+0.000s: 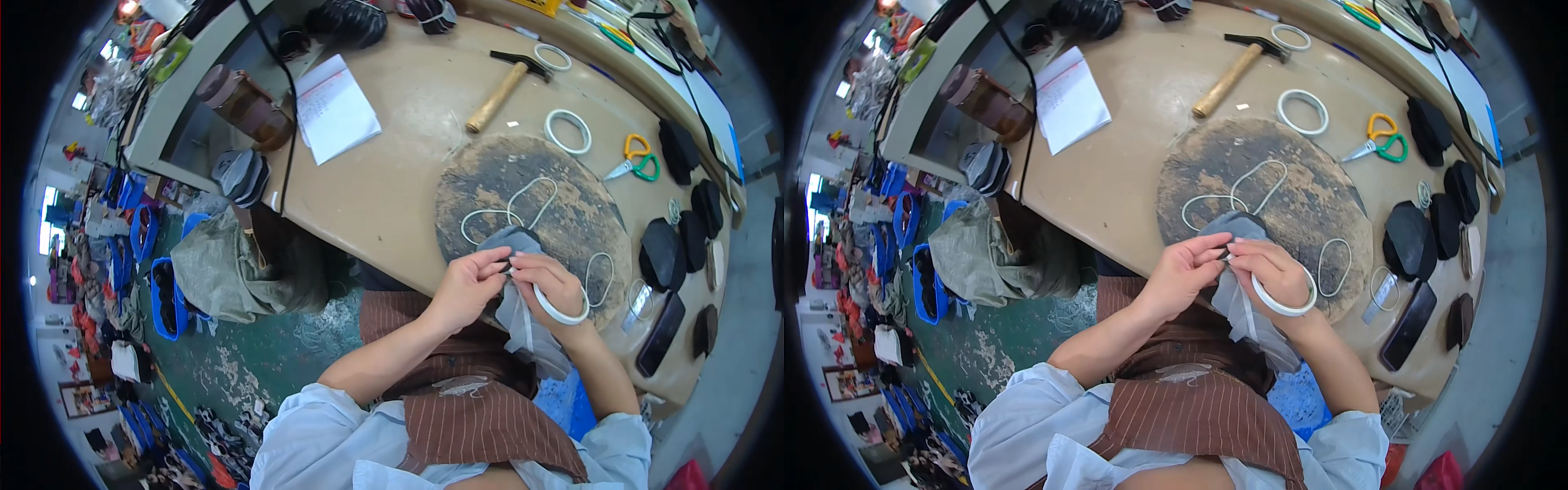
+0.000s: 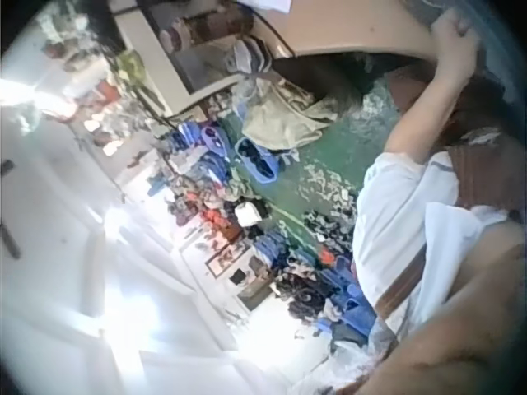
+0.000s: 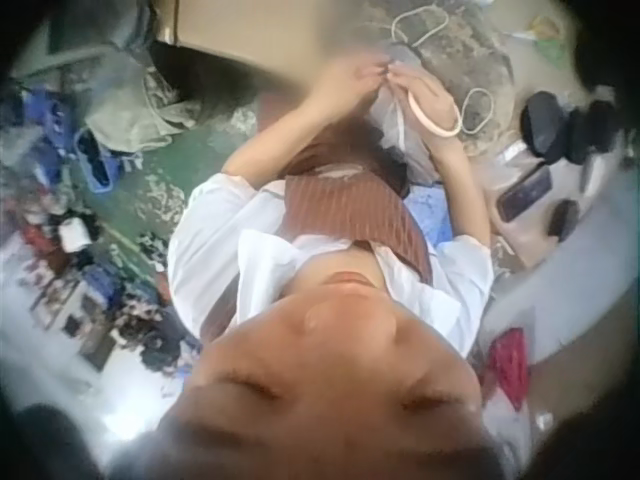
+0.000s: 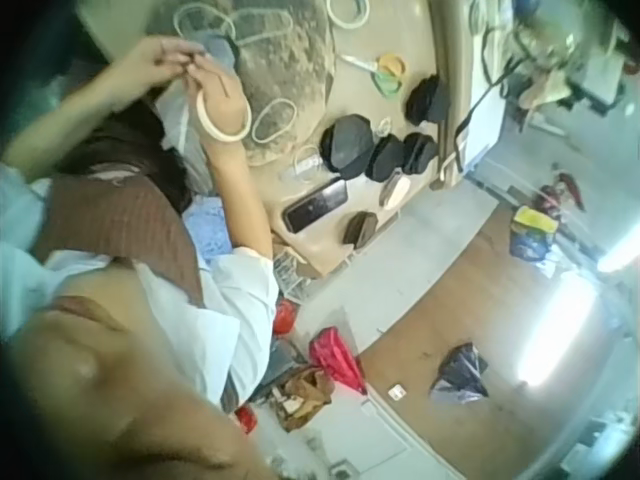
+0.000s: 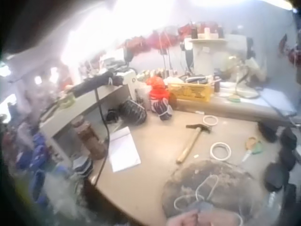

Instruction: The person assembles small fabric pouches by hand at a workbench. They pick up black and grey fabric pieces, align them, and secure them using white elastic bands. The person repeatedly stacks the finished pouches and ties them into bundles.

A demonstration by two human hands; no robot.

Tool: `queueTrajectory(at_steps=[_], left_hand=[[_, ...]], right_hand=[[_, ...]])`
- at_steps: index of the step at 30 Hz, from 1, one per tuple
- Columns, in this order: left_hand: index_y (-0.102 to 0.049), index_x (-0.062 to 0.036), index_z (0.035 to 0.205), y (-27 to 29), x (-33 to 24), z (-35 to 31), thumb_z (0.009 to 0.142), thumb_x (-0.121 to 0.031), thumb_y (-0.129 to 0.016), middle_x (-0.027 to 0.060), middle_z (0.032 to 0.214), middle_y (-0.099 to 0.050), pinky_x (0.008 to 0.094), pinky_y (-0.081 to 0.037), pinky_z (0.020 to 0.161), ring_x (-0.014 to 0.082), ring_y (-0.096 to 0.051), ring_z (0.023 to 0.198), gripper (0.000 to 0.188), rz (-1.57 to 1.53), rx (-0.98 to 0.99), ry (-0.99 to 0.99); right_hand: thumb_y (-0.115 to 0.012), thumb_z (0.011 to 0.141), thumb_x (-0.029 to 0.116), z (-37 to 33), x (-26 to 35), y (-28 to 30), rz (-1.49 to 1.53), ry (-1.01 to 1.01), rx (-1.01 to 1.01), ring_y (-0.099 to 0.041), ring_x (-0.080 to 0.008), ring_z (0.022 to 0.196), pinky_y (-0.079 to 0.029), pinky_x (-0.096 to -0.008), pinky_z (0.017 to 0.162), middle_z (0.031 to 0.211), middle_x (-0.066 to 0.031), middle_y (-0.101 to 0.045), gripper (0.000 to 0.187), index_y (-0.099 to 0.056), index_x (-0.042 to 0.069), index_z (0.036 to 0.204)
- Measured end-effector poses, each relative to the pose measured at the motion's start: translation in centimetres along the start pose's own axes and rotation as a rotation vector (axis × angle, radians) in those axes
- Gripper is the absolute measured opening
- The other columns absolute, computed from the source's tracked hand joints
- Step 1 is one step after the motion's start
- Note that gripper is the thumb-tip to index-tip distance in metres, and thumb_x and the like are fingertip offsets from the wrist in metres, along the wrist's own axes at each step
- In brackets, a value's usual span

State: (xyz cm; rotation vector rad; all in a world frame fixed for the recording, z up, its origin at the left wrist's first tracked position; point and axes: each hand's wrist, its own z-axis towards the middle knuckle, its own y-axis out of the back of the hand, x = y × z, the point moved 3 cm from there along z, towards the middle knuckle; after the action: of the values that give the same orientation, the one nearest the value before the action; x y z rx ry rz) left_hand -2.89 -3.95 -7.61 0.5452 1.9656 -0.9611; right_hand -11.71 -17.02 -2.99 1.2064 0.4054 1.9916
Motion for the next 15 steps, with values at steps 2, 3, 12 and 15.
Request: queueTrajectory(at_steps=[2,3,12,15], left_hand=[[-0.048,0.004,0.133,0.0,-0.1,-0.1,0.089,0.004,-0.054,0.0078,0.109,-0.067,0.0157,-0.044,0.067,0.0006,-0.054,0.077,0.044,-0.018,-0.019,0.008],[-0.049,0.004,0.132,0.0,-0.1,0.0,0.09,0.002,-0.055,0.007,0.106,-0.067,0.0154,-0.044,0.065,0.0012,-0.055,0.075,0.042,-0.04,-0.009,0.01],[-0.06,-0.0004,0.119,0.2,-2.9,1.8,0.093,-0.011,-0.06,0.0015,0.091,-0.069,0.0172,-0.044,0.059,0.0023,-0.058,0.072,0.028,0.232,-0.031,-0.095],[-0.06,0.0023,0.116,-0.7,-4.1,2.5,0.093,-0.011,-0.06,0.0042,0.092,-0.068,0.0203,-0.048,0.068,0.0066,-0.061,0.081,0.027,0.301,0.074,-0.086]], right_hand=[[-0.072,0.071,-0.006,-0.2,-0.2,-0.2,0.001,-0.014,-0.008,-0.067,-0.0288,0.095,-0.054,-0.036,0.083,0.1,-0.0135,-0.068,0.019,-0.064,0.001,0.087],[-0.072,0.071,-0.006,-0.2,-0.2,-0.3,0.005,-0.02,-0.013,-0.066,-0.0289,0.095,-0.054,-0.0361,0.083,0.1,-0.0135,-0.068,0.02,-0.064,0.001,0.087],[-0.07,0.068,-0.007,-1.3,0.1,1.4,0.011,0.058,-0.079,-0.058,-0.0354,0.115,-0.047,-0.0425,0.095,0.116,-0.0165,-0.062,0.02,-0.058,0.005,0.078],[-0.069,0.069,-0.004,-1.8,0.1,2.0,-0.108,0.096,-0.036,-0.057,-0.0346,0.117,-0.04,-0.0476,0.101,0.121,-0.0169,-0.061,0.02,-0.057,0.01,0.076]])
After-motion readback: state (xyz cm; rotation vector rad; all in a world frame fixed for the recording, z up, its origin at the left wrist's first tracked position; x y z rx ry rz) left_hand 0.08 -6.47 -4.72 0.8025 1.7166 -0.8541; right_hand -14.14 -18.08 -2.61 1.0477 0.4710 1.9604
